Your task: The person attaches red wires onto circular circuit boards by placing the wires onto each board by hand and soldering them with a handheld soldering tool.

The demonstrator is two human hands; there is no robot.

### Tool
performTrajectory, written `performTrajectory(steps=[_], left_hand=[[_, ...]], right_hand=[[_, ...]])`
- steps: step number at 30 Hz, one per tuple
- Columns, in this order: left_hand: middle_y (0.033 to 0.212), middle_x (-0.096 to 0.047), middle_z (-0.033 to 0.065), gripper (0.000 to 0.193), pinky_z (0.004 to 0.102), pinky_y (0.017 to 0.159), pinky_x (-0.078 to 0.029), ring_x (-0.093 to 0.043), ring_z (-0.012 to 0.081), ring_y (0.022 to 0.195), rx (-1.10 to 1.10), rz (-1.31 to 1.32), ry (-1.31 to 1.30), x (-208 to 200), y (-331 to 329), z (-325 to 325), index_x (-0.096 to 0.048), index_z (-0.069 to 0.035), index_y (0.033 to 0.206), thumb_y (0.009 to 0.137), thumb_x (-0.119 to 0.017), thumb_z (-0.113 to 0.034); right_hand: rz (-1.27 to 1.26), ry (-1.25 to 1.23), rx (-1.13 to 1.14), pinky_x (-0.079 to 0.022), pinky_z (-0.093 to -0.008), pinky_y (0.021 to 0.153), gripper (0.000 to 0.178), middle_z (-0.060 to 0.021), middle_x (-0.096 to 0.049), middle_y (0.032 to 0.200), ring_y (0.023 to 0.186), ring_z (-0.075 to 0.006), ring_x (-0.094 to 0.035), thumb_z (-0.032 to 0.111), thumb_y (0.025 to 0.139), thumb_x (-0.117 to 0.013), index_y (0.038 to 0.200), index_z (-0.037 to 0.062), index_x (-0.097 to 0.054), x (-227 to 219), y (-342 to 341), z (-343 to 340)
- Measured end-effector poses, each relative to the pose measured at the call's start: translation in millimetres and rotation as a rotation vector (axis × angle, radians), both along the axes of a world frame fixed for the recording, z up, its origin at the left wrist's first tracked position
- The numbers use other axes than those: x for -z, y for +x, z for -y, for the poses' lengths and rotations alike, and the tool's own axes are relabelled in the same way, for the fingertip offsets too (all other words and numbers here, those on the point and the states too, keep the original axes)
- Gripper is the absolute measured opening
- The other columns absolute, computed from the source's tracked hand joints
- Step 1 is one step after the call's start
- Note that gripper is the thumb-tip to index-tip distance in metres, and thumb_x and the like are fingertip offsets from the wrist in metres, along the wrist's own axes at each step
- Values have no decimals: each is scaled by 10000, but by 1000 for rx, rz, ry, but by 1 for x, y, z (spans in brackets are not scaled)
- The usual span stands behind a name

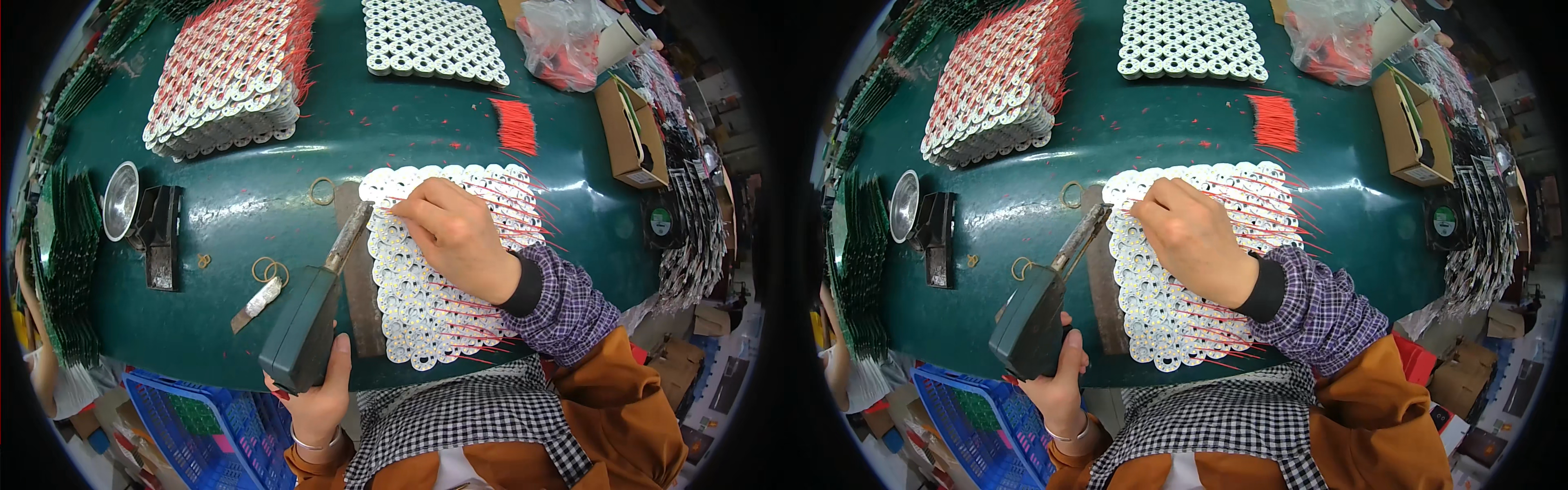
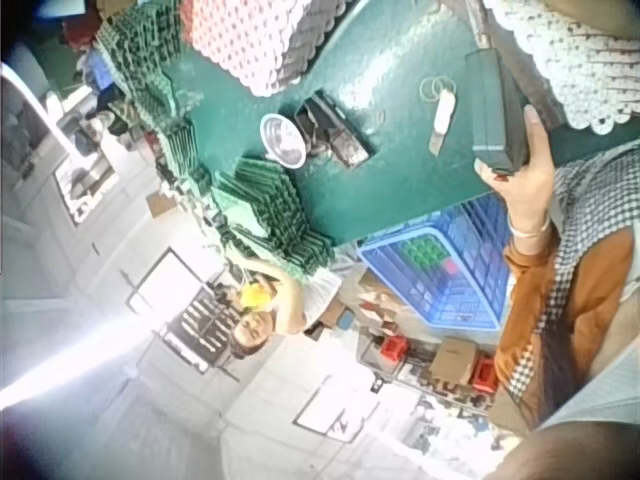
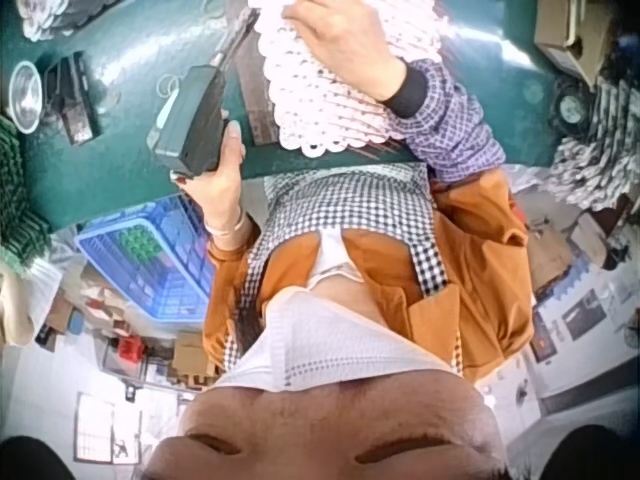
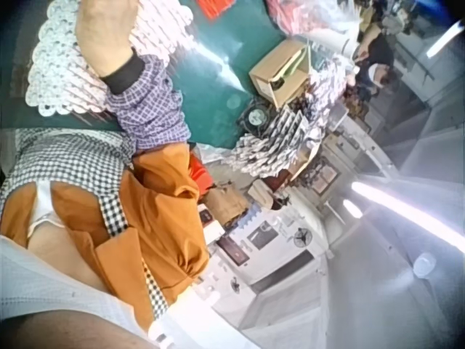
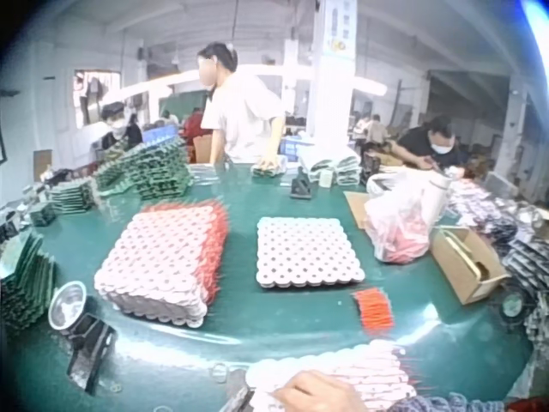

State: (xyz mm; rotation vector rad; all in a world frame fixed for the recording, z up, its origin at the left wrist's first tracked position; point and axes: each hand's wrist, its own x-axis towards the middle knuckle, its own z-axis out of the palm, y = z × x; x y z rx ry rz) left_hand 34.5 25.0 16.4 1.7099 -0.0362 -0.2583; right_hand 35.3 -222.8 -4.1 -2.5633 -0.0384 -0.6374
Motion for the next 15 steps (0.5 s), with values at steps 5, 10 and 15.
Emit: performTrajectory(steps=[5, 10, 15], left_hand=[[994, -730, 108, 325, 289, 768, -549, -702, 180, 860, -4, -40, 15, 3, 0, 2, -682, 50, 1097, 796, -800, 7], [914, -668, 81, 259, 242, 488, -453, -586, 101, 586, 170, 227, 140, 22, 1, -9, -638, 46, 1104, 856, -705, 79], [886, -660, 89, 260, 245, 482, -449, -582, 109, 564, 178, 284, 157, 22, 0, -8, -638, 52, 1103, 854, -706, 80]], right_hand=[[25, 5, -5, -520, -376, 697, 156, -97, -573, 838, 814, -265, -611, -23, 756, -699, 907, 14, -689, 3, 1, 2], [49, 23, 5, -520, -378, 697, 146, -98, -561, 835, 810, -268, -605, -29, 751, -689, 890, 15, -678, 3, 1, 0], [28, 18, 4, -518, -386, 696, 107, -102, -547, 826, 805, -271, -600, -30, 753, -684, 843, 13, -644, 2, 1, 1]])
